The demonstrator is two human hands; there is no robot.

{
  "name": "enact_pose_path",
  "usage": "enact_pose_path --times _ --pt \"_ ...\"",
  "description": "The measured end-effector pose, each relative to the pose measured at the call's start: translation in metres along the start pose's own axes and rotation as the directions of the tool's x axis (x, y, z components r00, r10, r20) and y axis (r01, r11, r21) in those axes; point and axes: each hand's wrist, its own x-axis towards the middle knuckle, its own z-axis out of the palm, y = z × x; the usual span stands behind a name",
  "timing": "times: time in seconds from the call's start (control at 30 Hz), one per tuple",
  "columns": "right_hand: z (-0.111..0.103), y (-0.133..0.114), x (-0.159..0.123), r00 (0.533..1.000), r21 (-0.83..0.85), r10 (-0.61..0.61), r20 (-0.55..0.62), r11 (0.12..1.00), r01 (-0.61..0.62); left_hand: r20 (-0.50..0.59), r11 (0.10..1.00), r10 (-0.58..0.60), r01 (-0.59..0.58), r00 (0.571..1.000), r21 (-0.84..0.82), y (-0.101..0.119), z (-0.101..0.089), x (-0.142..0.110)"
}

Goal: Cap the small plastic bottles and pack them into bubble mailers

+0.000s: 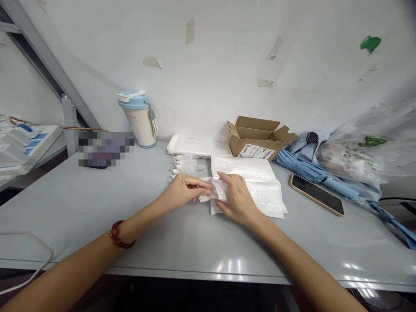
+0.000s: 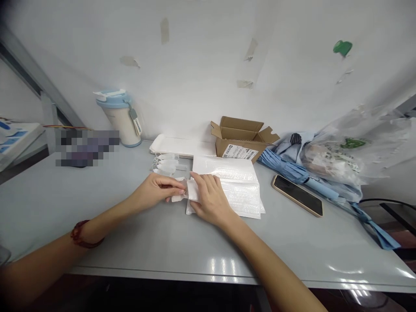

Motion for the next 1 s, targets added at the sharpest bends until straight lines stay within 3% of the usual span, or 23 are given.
enact_pose_path --times 0.23,0.43,0.5,0.57,0.63,0.7,0.83,1.0 --pt "-0.004 -0.001 0.001 1.0 0.021 -0.014 -0.026 1.0 0.014 0.003 0.999 0.017 -0.017 1.0 0.046 0.004 -0.01 -0.004" --pt "-0.006 0.0 0.001 0.998 0.043 -0.005 -0.067 0.999 0.008 -0.219 0.994 0.106 -0.1 0.97 0.042 0.008 -0.02 -0.002" --pt "-0.006 0.0 0.001 0.996 0.053 -0.018 -0.086 0.998 0.023 -0.169 0.994 0.11 -0.111 0.979 0.004 0.008 -0.018 -0.001" --pt "-0.007 -0.002 0.001 0.992 0.068 -0.048 -0.114 0.996 0.056 -0.038 0.997 0.069 -0.071 0.997 -0.043 0.007 -0.014 -0.002" --pt "-0.007 -0.005 0.001 0.988 0.082 -0.085 -0.132 0.992 0.096 0.086 0.997 0.027 -0.021 0.996 -0.069 0.008 -0.008 -0.004" --pt "-0.007 -0.009 0.002 0.983 0.094 -0.122 -0.137 0.986 0.136 0.143 0.997 0.002 0.01 0.99 -0.083 0.009 -0.004 -0.006" --pt "-0.007 -0.015 0.005 0.976 0.09 -0.172 -0.132 0.979 0.185 0.145 0.993 -0.037 0.052 0.989 -0.102 0.012 -0.002 -0.008" --pt "-0.007 -0.019 0.01 0.972 -0.006 -0.204 -0.117 0.979 0.204 0.038 0.99 -0.102 0.106 0.994 -0.094 0.016 -0.004 -0.008"
